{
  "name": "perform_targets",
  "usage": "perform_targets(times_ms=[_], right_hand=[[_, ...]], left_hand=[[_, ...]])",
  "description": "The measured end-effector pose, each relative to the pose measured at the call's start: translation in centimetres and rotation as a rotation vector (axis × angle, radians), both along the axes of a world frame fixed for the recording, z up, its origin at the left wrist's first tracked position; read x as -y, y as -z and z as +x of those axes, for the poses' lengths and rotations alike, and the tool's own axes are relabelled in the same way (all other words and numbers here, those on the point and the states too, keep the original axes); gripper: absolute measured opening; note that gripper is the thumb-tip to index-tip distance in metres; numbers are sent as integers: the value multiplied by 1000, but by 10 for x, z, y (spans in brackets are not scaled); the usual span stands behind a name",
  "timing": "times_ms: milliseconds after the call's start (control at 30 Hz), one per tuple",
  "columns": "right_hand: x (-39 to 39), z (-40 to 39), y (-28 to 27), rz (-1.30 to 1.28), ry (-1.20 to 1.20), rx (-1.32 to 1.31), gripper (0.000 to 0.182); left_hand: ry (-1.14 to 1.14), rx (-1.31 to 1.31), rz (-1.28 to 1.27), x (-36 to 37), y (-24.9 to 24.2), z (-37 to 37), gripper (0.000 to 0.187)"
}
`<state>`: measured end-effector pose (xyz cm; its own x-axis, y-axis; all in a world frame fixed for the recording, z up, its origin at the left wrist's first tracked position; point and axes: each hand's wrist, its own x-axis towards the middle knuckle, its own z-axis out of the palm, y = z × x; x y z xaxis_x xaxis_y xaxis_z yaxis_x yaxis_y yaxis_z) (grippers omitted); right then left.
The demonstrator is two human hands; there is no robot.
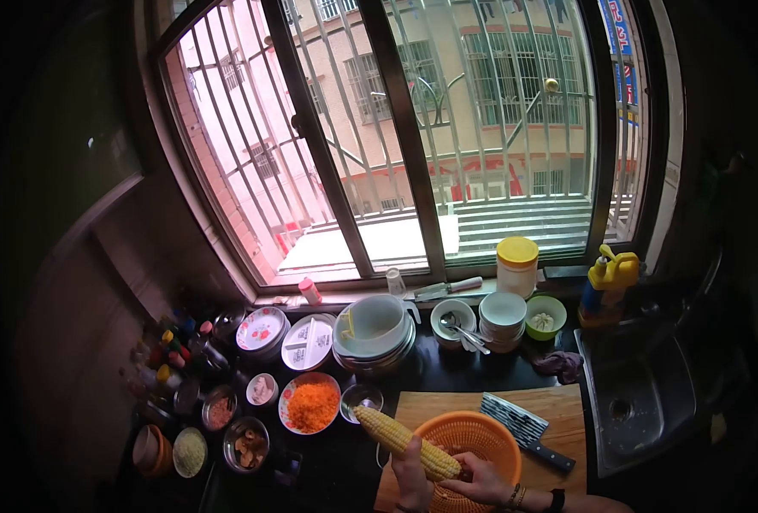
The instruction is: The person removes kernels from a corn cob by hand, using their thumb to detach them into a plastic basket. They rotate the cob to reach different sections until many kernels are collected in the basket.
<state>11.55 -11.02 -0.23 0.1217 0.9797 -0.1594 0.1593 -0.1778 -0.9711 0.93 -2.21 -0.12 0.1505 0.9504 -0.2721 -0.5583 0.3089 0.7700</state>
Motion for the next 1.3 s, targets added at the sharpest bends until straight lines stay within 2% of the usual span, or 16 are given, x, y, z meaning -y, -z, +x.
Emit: perform_targets(times_ms=[133,233,433,533,933,1033,1233,1300], right_hand=[[1,3,-11,-41,-33,182,52],[0,6,-4,-19,-60,223,53],[2,1,4,89,-6,108,53],[2,1,3,59,-13,108,52],[2,-2,-2,0,-21,200,55],[2,-3,8,159,-3,311,54],[0,2,7,99,-49,316,52],[-2,3,10,156,-24,329,50]], left_hand=[[15,-37,-22,-5,20,0,34],[13,-39,-9,-6,22,1,35],[17,-57,-14,-4,7,2,38],[13,-47,-30,-4,4,2,37],[-10,-31,-37,-3,6,3,37],[-7,-28,-36,-3,12,1,36],[6,-81,-31,-1,0,4,31],[17,-70,-40,-1,2,3,32]])
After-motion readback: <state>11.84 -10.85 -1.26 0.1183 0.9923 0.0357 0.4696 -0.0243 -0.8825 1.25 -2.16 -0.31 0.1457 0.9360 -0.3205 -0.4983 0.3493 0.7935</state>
